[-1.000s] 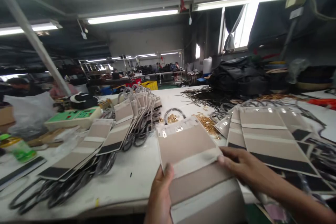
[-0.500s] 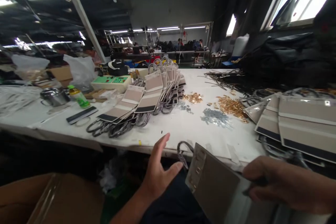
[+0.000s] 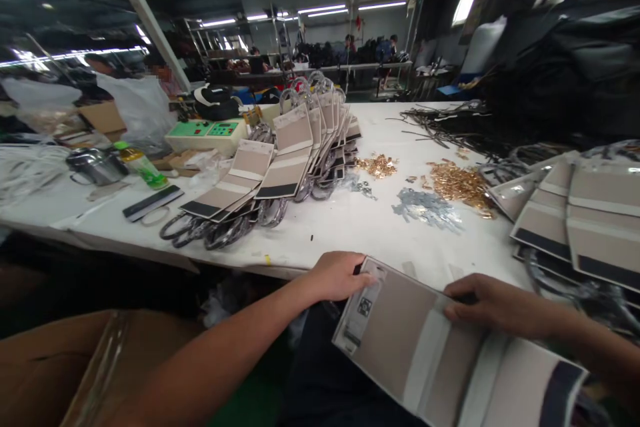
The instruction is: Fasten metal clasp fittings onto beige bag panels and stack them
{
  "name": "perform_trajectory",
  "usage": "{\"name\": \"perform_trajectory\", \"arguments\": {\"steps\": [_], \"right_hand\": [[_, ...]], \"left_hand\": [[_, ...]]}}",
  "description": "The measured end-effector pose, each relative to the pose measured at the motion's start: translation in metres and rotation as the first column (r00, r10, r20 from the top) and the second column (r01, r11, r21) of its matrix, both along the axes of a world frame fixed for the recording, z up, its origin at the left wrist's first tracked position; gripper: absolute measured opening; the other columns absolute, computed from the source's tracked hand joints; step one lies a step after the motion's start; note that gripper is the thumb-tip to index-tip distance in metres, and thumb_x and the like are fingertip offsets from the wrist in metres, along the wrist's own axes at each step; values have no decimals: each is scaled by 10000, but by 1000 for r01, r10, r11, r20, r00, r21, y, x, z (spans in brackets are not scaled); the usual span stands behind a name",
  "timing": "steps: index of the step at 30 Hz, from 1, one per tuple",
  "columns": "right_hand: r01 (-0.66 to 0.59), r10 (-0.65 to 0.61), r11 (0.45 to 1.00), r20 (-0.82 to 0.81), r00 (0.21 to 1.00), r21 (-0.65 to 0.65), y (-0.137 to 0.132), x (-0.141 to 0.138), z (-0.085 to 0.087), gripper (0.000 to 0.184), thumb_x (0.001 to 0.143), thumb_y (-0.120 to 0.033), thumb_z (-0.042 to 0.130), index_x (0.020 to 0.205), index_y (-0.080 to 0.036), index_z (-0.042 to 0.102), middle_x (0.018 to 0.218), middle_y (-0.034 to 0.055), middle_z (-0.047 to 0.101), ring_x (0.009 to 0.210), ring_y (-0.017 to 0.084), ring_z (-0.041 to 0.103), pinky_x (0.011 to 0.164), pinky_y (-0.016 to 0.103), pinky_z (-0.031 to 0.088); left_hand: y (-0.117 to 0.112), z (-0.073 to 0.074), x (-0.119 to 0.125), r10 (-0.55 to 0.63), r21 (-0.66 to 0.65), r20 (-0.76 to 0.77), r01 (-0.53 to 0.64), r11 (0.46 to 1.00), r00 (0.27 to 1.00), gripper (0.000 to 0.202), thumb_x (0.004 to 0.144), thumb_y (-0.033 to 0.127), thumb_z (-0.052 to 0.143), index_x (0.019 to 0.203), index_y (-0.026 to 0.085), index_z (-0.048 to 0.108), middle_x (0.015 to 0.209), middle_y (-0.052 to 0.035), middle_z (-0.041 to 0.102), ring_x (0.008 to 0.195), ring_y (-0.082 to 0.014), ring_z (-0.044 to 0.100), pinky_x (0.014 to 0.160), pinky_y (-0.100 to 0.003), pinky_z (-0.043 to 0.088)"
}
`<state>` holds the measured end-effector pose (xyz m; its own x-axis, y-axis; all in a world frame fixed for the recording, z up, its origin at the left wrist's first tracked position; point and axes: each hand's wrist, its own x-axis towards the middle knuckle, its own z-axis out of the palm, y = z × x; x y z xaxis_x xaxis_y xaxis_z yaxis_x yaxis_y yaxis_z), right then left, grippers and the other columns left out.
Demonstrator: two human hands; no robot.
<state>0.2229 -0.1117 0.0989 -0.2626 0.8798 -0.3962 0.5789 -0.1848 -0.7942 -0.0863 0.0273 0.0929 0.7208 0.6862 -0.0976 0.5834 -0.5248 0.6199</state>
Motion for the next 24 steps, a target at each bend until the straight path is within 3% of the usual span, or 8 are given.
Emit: {"name": "perform_trajectory", "arguments": {"steps": [2,5,10,13,17,20,24], "right_hand": [[-57,56,997,-18,998,-61,11,2,-15,535,894,-712,707,819,-187,781,727,-2,655,692,193,587,617,269,442],[-44,46,998,47,998,-42,23,8,-32,521,922,-672,685,728,-189,688,646,-25,545,629,161,481,590,283,349],[-25,14,999,270,963,35,29,15,-46,486,963,-612,599,685,-213,618,637,-12,562,643,189,540,615,312,347],[-19,-72,981,456,887,193,27,12,-51,400,958,-562,601,739,-235,675,752,16,677,696,220,633,646,328,404],[-76,-214,881,536,817,467,29,-13,-52,342,1026,-522,538,1048,-277,776,1007,50,747,796,238,713,697,344,477],[-136,-147,854,483,863,502,36,-44,-52,325,1067,-454,515,1229,-319,762,1041,38,746,842,218,734,728,323,513],[-167,-114,871,521,846,461,41,-76,-59,285,1067,-383,537,1241,-351,760,1007,9,734,845,221,752,684,315,520]], "left_hand": [[4,-13,6,9,-32,-37,-11,999,999,208,844,450,752,728,278,725,761,-44,741,751,-275,691,725,-308,484],[10,-25,13,24,-43,-82,-28,999,996,202,824,447,770,714,281,737,750,-50,742,749,-283,699,722,-314,481],[20,-27,23,43,-91,-115,-53,994,992,219,803,467,787,690,285,738,692,-28,713,695,-261,673,690,-308,464],[25,-25,27,71,-119,-128,-86,989,989,225,784,475,811,683,288,737,674,-15,703,673,-247,657,684,-306,457],[28,-27,29,95,-121,-199,-120,985,975,235,787,502,826,796,281,747,798,-17,745,735,-251,674,700,-322,450],[24,-32,27,148,-22,-153,-153,988,977,309,769,505,863,937,273,747,966,-22,762,857,-255,692,752,-332,468],[5,-45,19,218,270,10,-212,939,976,419,736,461,933,1005,227,714,1075,-44,742,1057,-289,654,885,-396,484]]}}
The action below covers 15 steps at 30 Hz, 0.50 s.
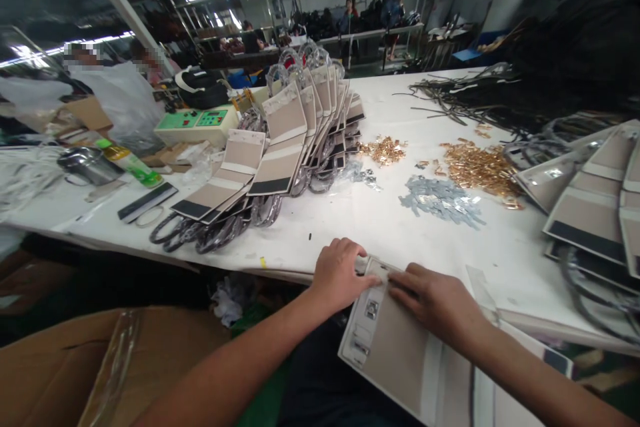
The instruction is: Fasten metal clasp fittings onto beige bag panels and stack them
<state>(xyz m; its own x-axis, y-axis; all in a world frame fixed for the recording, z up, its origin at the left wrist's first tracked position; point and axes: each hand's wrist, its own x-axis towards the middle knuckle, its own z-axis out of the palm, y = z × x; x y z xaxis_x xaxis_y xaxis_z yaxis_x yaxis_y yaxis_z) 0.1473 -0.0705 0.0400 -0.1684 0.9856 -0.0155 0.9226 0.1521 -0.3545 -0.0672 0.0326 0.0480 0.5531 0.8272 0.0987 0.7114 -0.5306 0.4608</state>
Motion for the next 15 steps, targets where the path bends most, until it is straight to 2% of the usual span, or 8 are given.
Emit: {"name": "perform_trajectory", "arguments": {"steps": [3,6,11,15], "right_hand": [[25,-26,999,49,998,32,-2,-5,-6,264,1076,-391,550,1225,-352,765,974,0,728,837,229,760,647,317,511],[7,-9,999,55,998,51,-3,-4,-7,262,1086,-386,543,1208,-337,770,952,-4,725,828,222,763,639,313,506],[44,-46,998,40,998,42,6,-5,-3,250,1083,-388,557,1106,-333,799,928,-15,734,848,219,762,663,307,503],[86,-86,996,34,996,9,7,-9,-1,256,1083,-380,546,1091,-336,798,944,-14,729,874,228,765,683,319,515]], "left_hand": [[-20,-11,-6,-59,150,71,48,988,996,288,841,380,886,1014,226,715,1091,-49,750,1084,-274,642,945,-430,472],[-33,-20,-13,-130,202,112,106,974,985,172,974,315,753,1127,238,730,1155,-46,764,1088,-247,654,989,-441,468],[-33,-25,-20,-200,197,72,182,963,977,249,1058,328,620,1268,244,724,1233,-46,765,1126,-244,638,1010,-457,461],[-29,-19,-20,-194,125,88,183,975,977,225,1028,316,665,1231,249,735,1220,-29,774,1138,-244,630,1010,-450,457]]}}
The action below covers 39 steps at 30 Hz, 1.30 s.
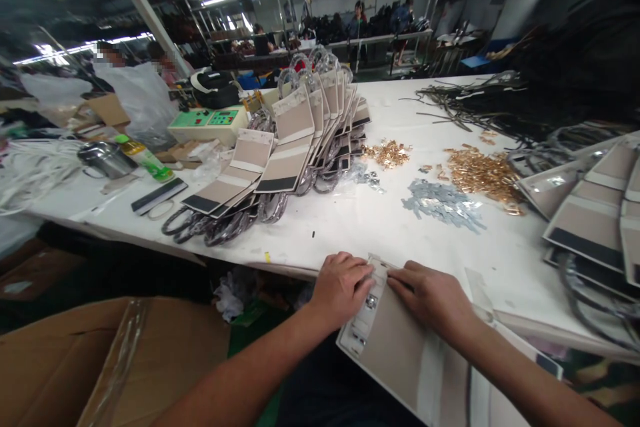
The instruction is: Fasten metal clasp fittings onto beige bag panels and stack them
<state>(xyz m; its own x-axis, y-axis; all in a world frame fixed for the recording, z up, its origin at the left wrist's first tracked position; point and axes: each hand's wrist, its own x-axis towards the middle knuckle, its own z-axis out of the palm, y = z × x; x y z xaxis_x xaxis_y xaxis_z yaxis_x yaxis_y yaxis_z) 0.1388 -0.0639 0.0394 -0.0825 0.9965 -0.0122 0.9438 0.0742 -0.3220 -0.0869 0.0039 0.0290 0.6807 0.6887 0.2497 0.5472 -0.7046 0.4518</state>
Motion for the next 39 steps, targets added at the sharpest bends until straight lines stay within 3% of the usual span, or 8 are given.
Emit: {"name": "perform_trajectory", "arguments": {"steps": [8,11,16,18,23,28,34,39], "right_hand": [[-23,24,1000,-61,998,11,-12,-1,-12,339,1034,-348,588,1358,-281,661,1216,59,719,927,260,767,759,374,590],[-149,151,988,-86,985,27,-18,4,-13,262,1052,-337,582,1292,-280,670,1071,44,728,885,255,760,760,370,592],[-260,287,951,-172,942,166,-30,9,2,268,1119,-400,525,1355,-297,598,1095,52,719,857,216,758,732,322,576],[-274,317,935,-182,931,225,-34,9,8,265,1130,-419,508,1354,-300,584,1069,45,716,829,202,756,706,306,566],[-244,311,921,-196,930,303,-41,11,10,263,1145,-393,484,1387,-312,547,1041,30,707,779,174,746,666,283,558],[-201,284,919,-216,934,339,-38,17,4,265,1137,-380,504,1382,-298,567,1083,49,715,813,170,749,697,275,570],[-58,64,993,-53,997,108,-7,7,-8,292,1092,-350,502,1351,-297,626,1143,58,717,892,227,770,724,319,599],[-8,8,1000,-33,999,-5,7,-1,-6,345,1069,-351,530,1394,-318,640,1222,50,705,960,232,766,768,324,587]], "left_hand": [[14,32,-9,50,-487,-124,-105,867,991,659,843,402,799,1433,197,588,1099,-55,792,1036,-274,712,961,-416,516],[25,41,-13,-118,-748,-114,-8,663,986,761,792,429,836,1445,153,559,1025,-64,799,924,-263,731,834,-363,537],[37,47,-10,-302,-945,226,284,164,926,881,709,473,938,1447,178,559,1208,-82,756,1116,-281,714,947,-371,554],[39,48,-7,-357,-932,300,352,90,885,923,680,495,963,1458,195,566,1305,-87,717,1233,-304,668,1029,-392,534],[34,65,-4,-378,-892,176,310,330,909,1104,779,468,859,1683,166,302,1482,-152,623,1296,-328,626,1029,-399,530],[31,91,2,-323,-720,-43,195,666,946,862,874,341,730,1664,276,392,1092,-59,778,925,-217,722,869,-325,548],[46,35,12,-92,-274,-80,66,959,993,538,871,199,737,1400,237,646,1423,-88,665,1261,-260,640,1123,-412,504],[28,-2,0,-40,-51,13,40,998,999,314,907,183,739,1213,225,682,1221,-60,718,1159,-250,642,1034,-424,530]]}}
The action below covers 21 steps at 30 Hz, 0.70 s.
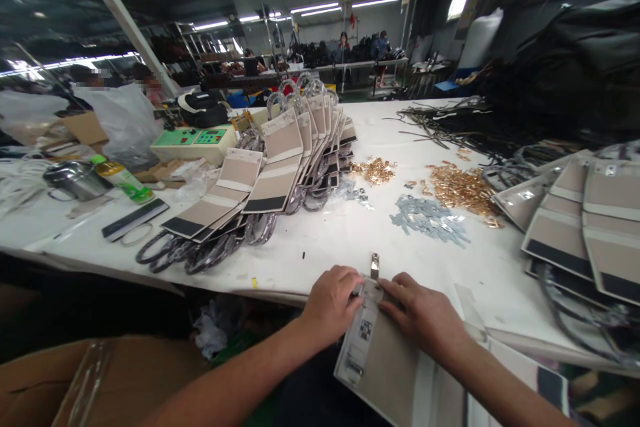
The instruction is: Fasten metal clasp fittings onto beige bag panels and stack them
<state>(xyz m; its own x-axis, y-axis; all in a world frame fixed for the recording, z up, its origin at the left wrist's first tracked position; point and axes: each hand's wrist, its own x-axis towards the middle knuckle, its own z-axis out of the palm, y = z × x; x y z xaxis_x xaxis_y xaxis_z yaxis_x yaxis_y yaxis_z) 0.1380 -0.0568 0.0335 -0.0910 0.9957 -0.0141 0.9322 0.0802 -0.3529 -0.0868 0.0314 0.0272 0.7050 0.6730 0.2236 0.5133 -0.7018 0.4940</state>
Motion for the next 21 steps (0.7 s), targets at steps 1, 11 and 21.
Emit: {"name": "perform_trajectory", "arguments": {"steps": [1,11,21], "right_hand": [[7,-7,1000,-5,1000,-15,1,0,2,351,1066,-350,535,1397,-323,650,1233,48,706,969,235,766,784,328,584],[50,-87,991,-305,948,-127,25,18,7,337,929,-439,691,1218,-315,811,1146,37,759,975,242,744,910,357,552],[429,-428,901,36,903,-60,99,83,16,440,997,-486,586,1322,-257,776,1106,69,801,975,283,742,853,379,553]], "left_hand": [[-5,-2,-3,-31,26,-3,31,999,1000,307,929,191,722,1231,225,678,1194,-58,729,1133,-253,643,1016,-432,527],[-7,6,-1,-77,199,-192,115,973,978,369,1068,368,576,1400,215,630,1324,-76,703,1155,-282,597,966,-479,481],[-5,-2,-3,-67,187,-188,103,977,980,367,1057,405,595,1390,253,616,1324,-61,700,1173,-270,580,964,-461,434]]}}
